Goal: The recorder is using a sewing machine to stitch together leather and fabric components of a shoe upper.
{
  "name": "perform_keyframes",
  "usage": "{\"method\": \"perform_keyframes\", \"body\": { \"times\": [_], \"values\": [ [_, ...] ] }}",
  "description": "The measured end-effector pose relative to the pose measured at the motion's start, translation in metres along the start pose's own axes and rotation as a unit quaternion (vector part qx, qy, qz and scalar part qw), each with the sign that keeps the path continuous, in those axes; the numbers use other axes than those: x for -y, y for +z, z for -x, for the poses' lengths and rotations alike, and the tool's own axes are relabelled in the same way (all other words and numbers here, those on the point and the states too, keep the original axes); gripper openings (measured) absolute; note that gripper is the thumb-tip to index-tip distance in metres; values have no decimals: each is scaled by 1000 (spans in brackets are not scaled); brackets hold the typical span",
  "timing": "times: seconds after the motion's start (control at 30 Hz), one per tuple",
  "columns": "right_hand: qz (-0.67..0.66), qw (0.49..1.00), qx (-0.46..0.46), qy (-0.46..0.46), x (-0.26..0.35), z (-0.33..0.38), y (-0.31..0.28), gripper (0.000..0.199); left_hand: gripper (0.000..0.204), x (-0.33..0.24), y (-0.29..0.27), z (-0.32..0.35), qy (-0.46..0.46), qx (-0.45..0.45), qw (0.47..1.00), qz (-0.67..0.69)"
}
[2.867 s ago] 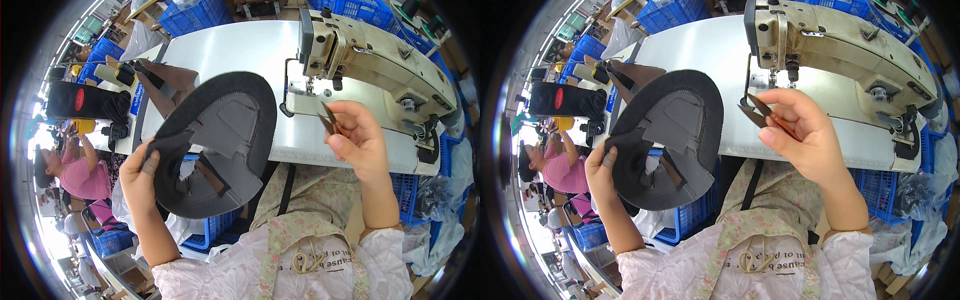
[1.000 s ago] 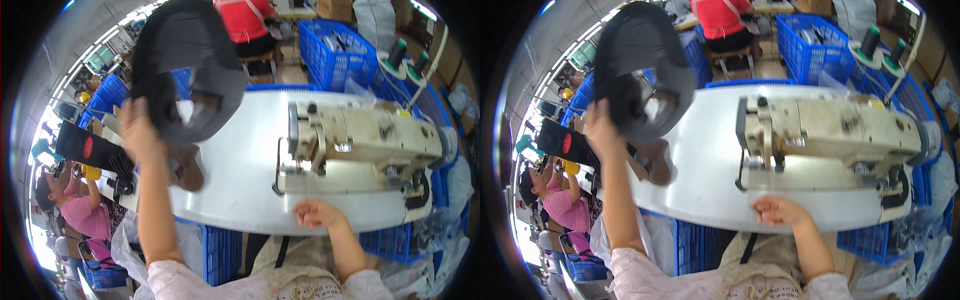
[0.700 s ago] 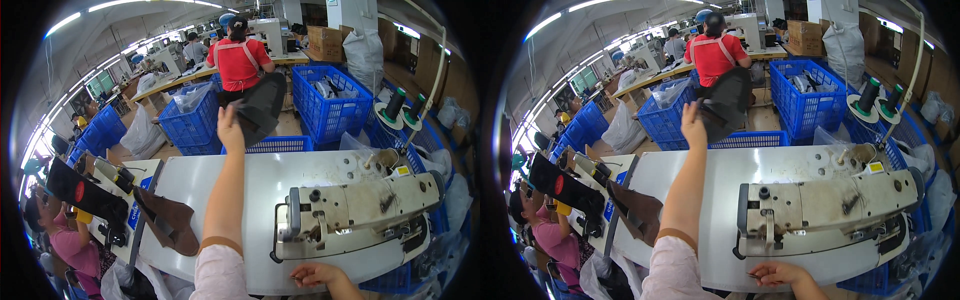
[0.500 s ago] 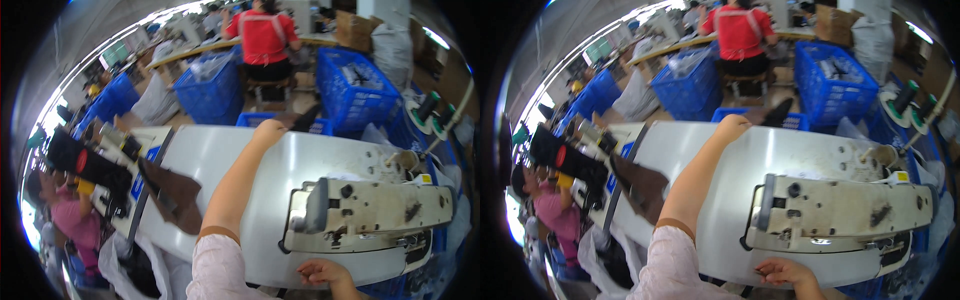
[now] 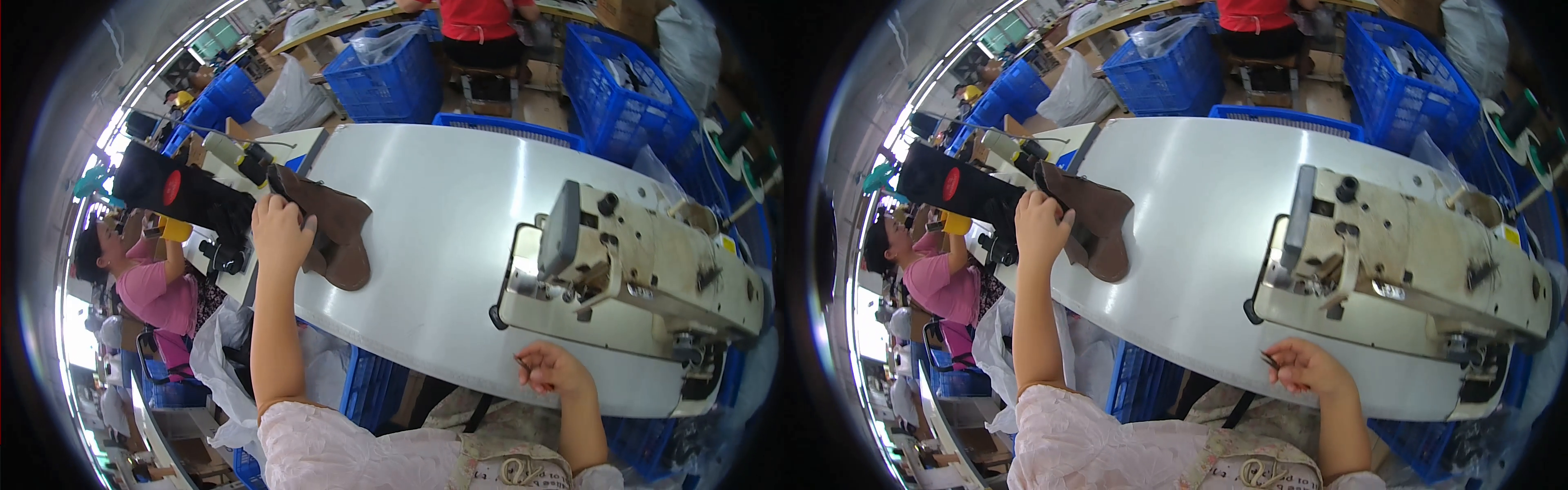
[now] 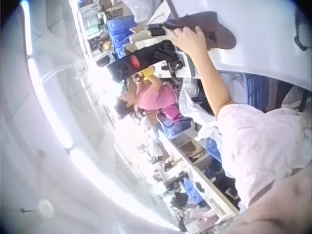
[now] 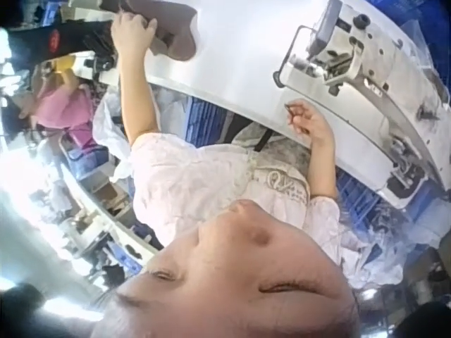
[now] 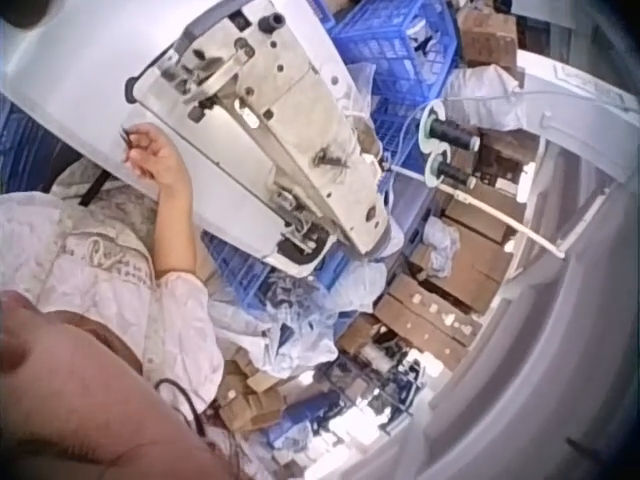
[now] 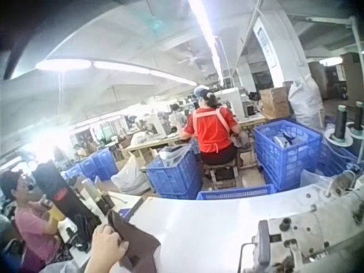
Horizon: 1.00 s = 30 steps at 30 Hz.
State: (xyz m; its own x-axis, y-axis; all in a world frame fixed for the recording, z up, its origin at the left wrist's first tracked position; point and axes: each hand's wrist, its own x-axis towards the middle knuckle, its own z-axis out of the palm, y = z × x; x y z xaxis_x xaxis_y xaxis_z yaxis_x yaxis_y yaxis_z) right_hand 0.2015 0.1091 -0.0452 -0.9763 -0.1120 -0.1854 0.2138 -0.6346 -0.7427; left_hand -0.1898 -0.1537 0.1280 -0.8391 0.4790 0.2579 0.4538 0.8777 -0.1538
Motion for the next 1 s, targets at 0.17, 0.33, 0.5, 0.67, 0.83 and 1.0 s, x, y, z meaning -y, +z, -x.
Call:
{"method": "perform_keyframes", "body": {
  "times": [0.17,0.33,0.5,0.67,0.83,1.0],
  "values": [
    [27,999,-32,2,2,1,8,50,61,22,46,34,198,35,976,-89],
    [65,998,5,5,2,34,29,55,117,47,70,34,221,69,965,-120],
    [90,983,-120,-106,-3,145,33,47,105,52,96,12,332,36,936,-108],
    [316,733,-564,-210,18,271,0,30,83,58,128,-14,329,66,935,-118],
    [339,497,-741,-299,22,346,-54,25,85,42,134,-29,378,31,917,-125],
    [527,461,-646,-304,3,303,-71,29,108,23,120,-23,334,103,909,-226]
  ]
}}
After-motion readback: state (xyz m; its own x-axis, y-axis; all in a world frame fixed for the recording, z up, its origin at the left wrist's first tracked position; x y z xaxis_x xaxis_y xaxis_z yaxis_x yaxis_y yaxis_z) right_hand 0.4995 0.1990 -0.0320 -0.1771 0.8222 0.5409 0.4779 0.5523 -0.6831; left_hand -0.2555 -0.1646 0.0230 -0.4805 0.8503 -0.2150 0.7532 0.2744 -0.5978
